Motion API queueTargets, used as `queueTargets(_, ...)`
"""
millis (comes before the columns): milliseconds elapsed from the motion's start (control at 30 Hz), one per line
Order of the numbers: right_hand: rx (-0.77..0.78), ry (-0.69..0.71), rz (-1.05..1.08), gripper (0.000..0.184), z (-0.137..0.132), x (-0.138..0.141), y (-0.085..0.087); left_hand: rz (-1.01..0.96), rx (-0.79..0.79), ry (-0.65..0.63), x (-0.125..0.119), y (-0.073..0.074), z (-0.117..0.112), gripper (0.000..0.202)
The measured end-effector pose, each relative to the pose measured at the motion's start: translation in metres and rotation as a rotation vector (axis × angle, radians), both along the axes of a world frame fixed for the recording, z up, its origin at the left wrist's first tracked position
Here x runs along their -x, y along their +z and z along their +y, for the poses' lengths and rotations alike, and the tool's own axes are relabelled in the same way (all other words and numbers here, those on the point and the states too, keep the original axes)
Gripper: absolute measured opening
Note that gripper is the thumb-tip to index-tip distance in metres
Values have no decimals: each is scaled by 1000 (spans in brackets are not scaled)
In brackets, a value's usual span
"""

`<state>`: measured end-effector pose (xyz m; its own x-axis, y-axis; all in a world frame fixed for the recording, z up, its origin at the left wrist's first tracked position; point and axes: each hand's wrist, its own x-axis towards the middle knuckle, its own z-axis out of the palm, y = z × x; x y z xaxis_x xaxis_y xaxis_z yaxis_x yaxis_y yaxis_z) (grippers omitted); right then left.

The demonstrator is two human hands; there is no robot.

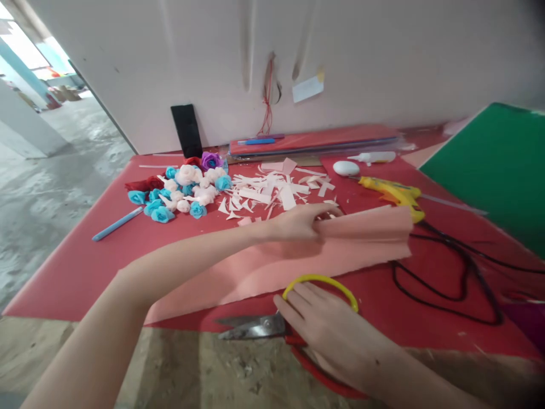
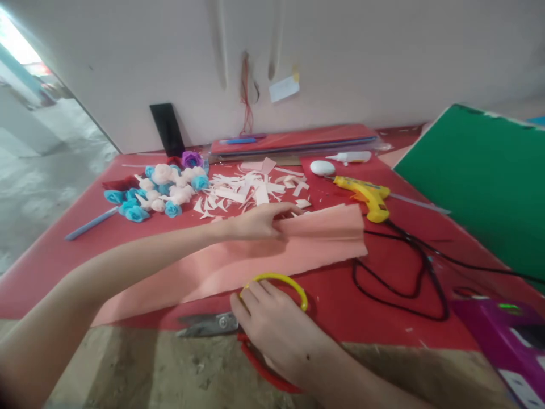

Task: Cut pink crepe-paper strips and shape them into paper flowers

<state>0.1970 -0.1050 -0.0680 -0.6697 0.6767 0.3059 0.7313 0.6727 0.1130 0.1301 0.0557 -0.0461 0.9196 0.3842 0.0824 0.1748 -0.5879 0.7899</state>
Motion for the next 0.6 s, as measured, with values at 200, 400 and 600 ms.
queueTargets(200, 30, -5, 79, 40, 3, -3, -2, 87, -82, -8, -15, 12, 4, 44)
queueTargets(400, 2, 8, 83, 34, 3, -2, -3, 109, -152, 14, 39, 46, 21, 32)
queueTargets(600, -51, -3, 59, 38, 4, -1, -2, 192, -321, 114, 114, 21, -5, 19)
